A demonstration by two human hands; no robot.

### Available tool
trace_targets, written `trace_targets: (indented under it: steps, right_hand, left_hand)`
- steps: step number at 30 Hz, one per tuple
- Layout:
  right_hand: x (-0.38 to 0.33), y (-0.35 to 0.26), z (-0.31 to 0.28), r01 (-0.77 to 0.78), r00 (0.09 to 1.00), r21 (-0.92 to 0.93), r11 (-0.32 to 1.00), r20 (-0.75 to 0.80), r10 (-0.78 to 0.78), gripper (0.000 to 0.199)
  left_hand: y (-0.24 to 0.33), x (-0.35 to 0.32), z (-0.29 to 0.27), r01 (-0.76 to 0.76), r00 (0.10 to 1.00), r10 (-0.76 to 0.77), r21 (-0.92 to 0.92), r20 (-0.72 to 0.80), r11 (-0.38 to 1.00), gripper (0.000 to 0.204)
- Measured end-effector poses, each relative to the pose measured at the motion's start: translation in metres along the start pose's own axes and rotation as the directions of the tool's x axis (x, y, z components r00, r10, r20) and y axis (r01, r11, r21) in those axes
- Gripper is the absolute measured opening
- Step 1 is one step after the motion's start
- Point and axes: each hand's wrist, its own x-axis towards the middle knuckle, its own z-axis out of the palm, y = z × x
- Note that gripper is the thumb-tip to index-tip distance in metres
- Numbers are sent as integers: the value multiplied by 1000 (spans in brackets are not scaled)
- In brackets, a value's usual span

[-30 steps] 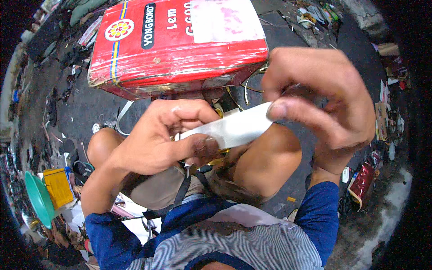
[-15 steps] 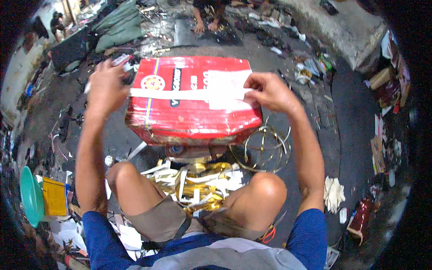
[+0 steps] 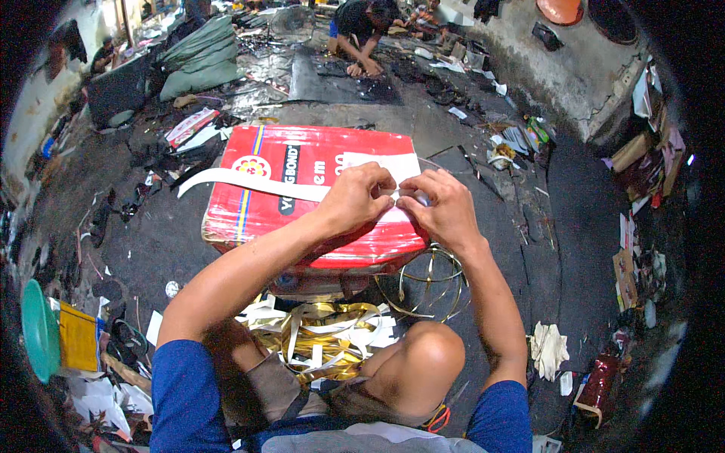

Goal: The person sits on the floor and wraps a red cardboard box with a white ribbon. They repeatedly pull the ribbon across the box, tuck it under, and adjust it to secure the package.

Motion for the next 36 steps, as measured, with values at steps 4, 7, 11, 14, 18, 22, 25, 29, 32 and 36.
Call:
trace_targets:
  steps: [4,7,11,14,18,22,25,29,32,36]
  right_hand:
    - [-7,-1,-2,-8,1000,21,1000,-9,8,18]
    - [-13,2,-1,-40,999,106,994,-11,42,21]
    - [-15,6,1,-84,996,201,976,5,84,24]
    - [-11,5,0,-125,992,221,967,39,119,23]
    - [-8,9,-5,-156,987,229,961,77,142,26]
    - [-10,12,-1,-150,989,234,961,41,145,23]
    - [-11,13,7,-144,988,253,957,-18,154,20]
    - [-10,11,16,-315,944,351,882,17,330,15]
    - [-9,21,27,-376,911,494,784,43,410,15]
    - [-10,35,39,-462,824,752,470,168,541,29]
  left_hand:
    - [-3,-5,5,-110,992,116,108,-53,988,13]
    - [-6,-8,5,-199,978,204,112,-33,974,12]
    - [-1,-6,1,-83,996,84,33,-18,996,15]
    - [0,-5,-2,-7,1000,6,-25,-19,1000,19]
    - [-6,1,0,-27,1000,26,-70,-14,997,20]
    - [-4,0,1,-16,999,12,-85,-41,996,14]
    - [-4,1,3,-2,998,0,-49,-58,999,13]
    - [-1,2,6,35,996,-35,-9,-81,999,13]
    - [2,6,7,85,994,-83,22,-76,996,13]
    - [9,24,3,151,983,-159,88,88,985,12]
